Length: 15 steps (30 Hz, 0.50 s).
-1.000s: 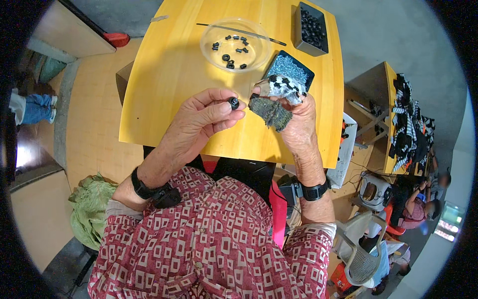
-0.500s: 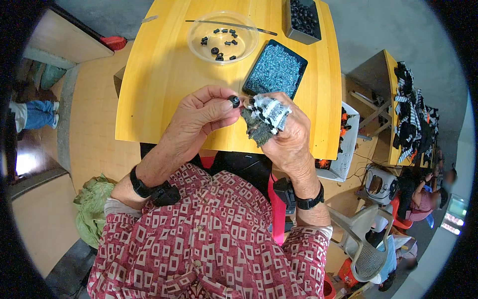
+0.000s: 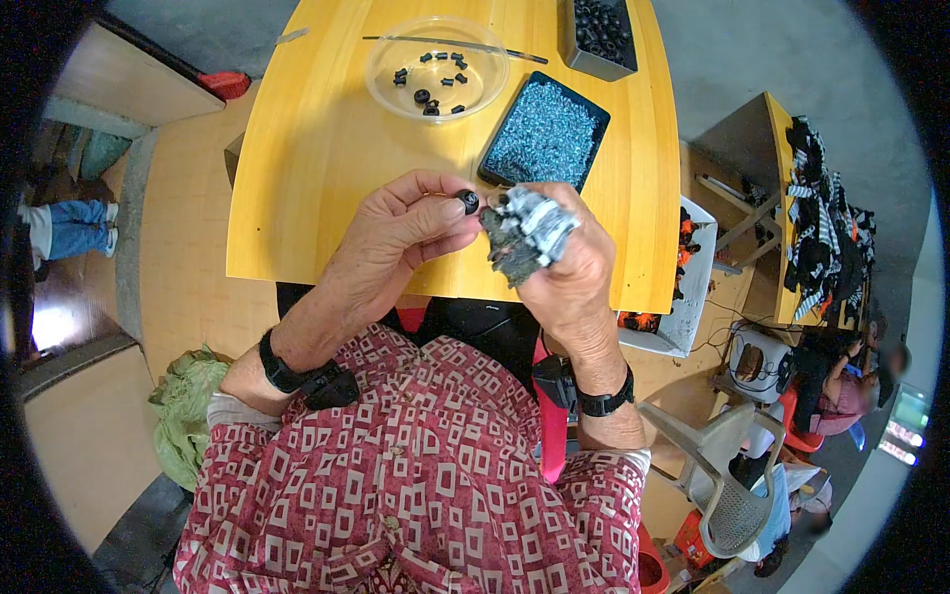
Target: The person takes black plastic components from a bowl and attaches them onto cloth-wrapped pieces by hand.
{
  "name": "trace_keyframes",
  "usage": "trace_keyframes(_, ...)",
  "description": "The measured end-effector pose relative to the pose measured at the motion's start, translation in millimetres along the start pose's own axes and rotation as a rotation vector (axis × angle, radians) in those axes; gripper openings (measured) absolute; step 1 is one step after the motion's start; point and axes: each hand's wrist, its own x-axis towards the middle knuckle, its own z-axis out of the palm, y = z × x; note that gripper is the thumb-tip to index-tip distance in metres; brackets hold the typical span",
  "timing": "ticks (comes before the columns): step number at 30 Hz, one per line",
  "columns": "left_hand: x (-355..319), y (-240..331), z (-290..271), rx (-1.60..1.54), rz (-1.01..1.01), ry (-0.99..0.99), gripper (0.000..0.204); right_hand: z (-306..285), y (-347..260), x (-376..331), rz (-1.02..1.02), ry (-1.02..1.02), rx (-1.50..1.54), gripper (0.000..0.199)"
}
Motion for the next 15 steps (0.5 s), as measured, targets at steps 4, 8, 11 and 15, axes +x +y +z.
trace_keyframes(4, 0, 2, 4, 0.004, 0.033, -0.023, 0.020, -1, 7, -7, 0.252, 0.100, 0.411, 0.021)
trace_keyframes(8, 1, 1, 5, 0.013, 0.058, -0.047, 0.020, -4, 11, -8, 0.461, 0.122, 0.651, 0.022)
trace_keyframes(11, 2, -1, 4, 0.018, 0.062, -0.050, 0.021, -3, 15, -6, 0.458, 0.125, 0.737, 0.021)
trace_keyframes(15, 3, -2, 5, 0.031, 0.069, -0.043, 0.021, 7, 19, -9, 0.459, 0.176, 0.721, 0.018)
